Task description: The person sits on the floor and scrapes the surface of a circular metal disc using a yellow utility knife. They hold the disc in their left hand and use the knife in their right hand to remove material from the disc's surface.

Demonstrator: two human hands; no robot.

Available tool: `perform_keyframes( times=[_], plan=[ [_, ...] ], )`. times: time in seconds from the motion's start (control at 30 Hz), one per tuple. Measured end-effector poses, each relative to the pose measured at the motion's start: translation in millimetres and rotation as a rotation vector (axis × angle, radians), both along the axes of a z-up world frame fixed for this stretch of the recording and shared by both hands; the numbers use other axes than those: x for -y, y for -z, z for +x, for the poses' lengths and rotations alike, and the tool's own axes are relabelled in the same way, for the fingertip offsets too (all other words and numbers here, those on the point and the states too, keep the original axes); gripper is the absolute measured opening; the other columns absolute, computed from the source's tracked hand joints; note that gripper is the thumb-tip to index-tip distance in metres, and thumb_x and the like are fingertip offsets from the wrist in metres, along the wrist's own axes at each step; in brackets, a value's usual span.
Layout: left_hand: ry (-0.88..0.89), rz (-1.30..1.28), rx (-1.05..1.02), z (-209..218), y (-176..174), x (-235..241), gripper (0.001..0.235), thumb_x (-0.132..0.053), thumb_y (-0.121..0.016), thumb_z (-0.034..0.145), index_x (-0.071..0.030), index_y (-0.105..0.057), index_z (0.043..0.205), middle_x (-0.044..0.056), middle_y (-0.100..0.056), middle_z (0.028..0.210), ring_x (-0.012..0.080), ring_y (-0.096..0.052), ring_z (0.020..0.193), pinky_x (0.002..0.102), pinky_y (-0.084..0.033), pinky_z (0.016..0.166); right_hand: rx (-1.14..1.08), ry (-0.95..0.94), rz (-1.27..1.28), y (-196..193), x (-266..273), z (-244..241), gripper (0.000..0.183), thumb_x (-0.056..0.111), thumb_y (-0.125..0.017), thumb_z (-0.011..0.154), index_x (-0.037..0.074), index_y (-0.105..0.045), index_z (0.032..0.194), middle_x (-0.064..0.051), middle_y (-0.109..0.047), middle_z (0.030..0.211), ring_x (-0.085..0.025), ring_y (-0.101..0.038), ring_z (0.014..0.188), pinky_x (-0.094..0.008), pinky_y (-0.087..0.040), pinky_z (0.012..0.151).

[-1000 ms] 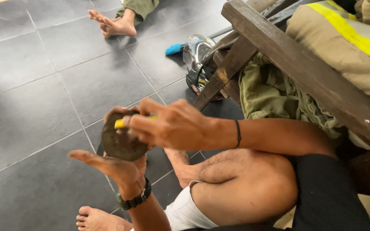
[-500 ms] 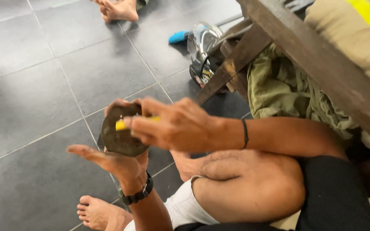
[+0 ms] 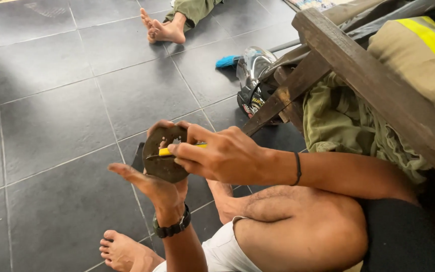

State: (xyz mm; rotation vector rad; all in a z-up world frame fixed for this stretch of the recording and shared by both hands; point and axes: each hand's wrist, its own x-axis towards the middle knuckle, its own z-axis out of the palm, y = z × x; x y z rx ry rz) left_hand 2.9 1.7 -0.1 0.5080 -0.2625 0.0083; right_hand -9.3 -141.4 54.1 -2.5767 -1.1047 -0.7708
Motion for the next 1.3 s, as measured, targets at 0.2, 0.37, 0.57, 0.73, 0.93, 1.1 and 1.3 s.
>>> perform_keyframes(
  times=[0.2, 0.37, 0.57, 0.73, 0.93, 1.1, 1.3],
  plan=[
    [-0.007, -0.018, 0.052, -0.1, 3.6, 4.1, 0.091, -0.080, -0.026, 0.085, -0.003, -0.062, 0.117, 0.014, -0.065, 0.112, 0.0291, -0.060, 0.112, 0.043, -0.047, 0.105, -0.084, -0.060, 0.007, -6.0, 1.4, 2.4, 0.022, 0.025, -0.061, 0.105, 0.011, -0.061, 0.122, -0.009, -0.055, 0.099, -0.015, -0.049, 0.049, -0.032, -0.044, 0.029],
    [0.037, -0.011, 0.032, 0.1, 10.5, 3.9, 0.096, -0.082, -0.023, 0.084, -0.004, -0.062, 0.122, 0.017, -0.067, 0.116, 0.0273, -0.064, 0.110, 0.038, -0.053, 0.096, -0.038, -0.034, -0.018, -7.7, 4.5, 6.6, 0.022, 0.026, -0.062, 0.105, 0.013, -0.062, 0.123, -0.007, -0.055, 0.099, -0.014, -0.052, 0.050, -0.029, -0.046, 0.031],
    [0.011, 0.013, 0.054, -1.1, 3.7, 4.4, 0.093, -0.081, -0.022, 0.085, -0.004, -0.061, 0.120, 0.016, -0.065, 0.117, 0.0283, -0.062, 0.110, 0.040, -0.049, 0.100, -0.055, -0.070, -0.013, -6.7, 7.0, 8.7, 0.023, 0.025, -0.062, 0.105, 0.010, -0.062, 0.123, -0.008, -0.053, 0.099, -0.015, -0.049, 0.049, -0.030, -0.044, 0.031],
    [0.024, 0.002, 0.048, -2.1, -0.4, 3.0, 0.093, -0.081, -0.021, 0.084, -0.004, -0.060, 0.119, 0.023, -0.066, 0.114, 0.0322, -0.062, 0.110, 0.043, -0.046, 0.106, 0.049, -0.040, -0.012, -3.3, 3.2, 2.1, 0.019, 0.024, -0.067, 0.103, 0.017, -0.067, 0.121, -0.005, -0.053, 0.093, -0.017, -0.051, 0.050, -0.032, -0.036, 0.029],
    [-0.046, -0.006, 0.055, -0.1, -2.7, 3.9, 0.091, -0.079, -0.026, 0.087, -0.002, -0.063, 0.118, 0.013, -0.066, 0.114, 0.0244, -0.062, 0.110, 0.037, -0.047, 0.104, -0.022, -0.080, 0.030, -2.2, 4.8, 6.2, 0.022, 0.022, -0.064, 0.105, 0.009, -0.065, 0.123, -0.008, -0.057, 0.103, -0.020, -0.057, 0.052, -0.032, -0.045, 0.033],
    [-0.022, 0.073, 0.067, -0.2, -9.1, -2.4, 0.090, -0.077, -0.028, 0.087, -0.003, -0.058, 0.127, 0.026, -0.067, 0.123, 0.0343, -0.065, 0.112, 0.044, -0.050, 0.102, 0.058, -0.091, 0.015, 2.4, 5.7, 7.8, 0.025, 0.025, -0.065, 0.106, 0.013, -0.066, 0.128, -0.004, -0.057, 0.097, -0.016, -0.056, 0.056, -0.029, -0.042, 0.037],
    [-0.159, 0.136, -0.043, 7.7, -3.7, -16.0, 0.063, -0.053, -0.042, 0.096, -0.006, -0.057, 0.136, 0.021, -0.068, 0.130, 0.0312, -0.072, 0.096, 0.039, -0.061, 0.077, -0.130, -0.111, 0.250, -2.9, 9.0, 19.2, 0.027, 0.028, -0.054, 0.109, 0.012, -0.053, 0.130, -0.006, -0.067, 0.109, -0.016, -0.060, 0.064, -0.028, -0.043, 0.048]
  ],
)
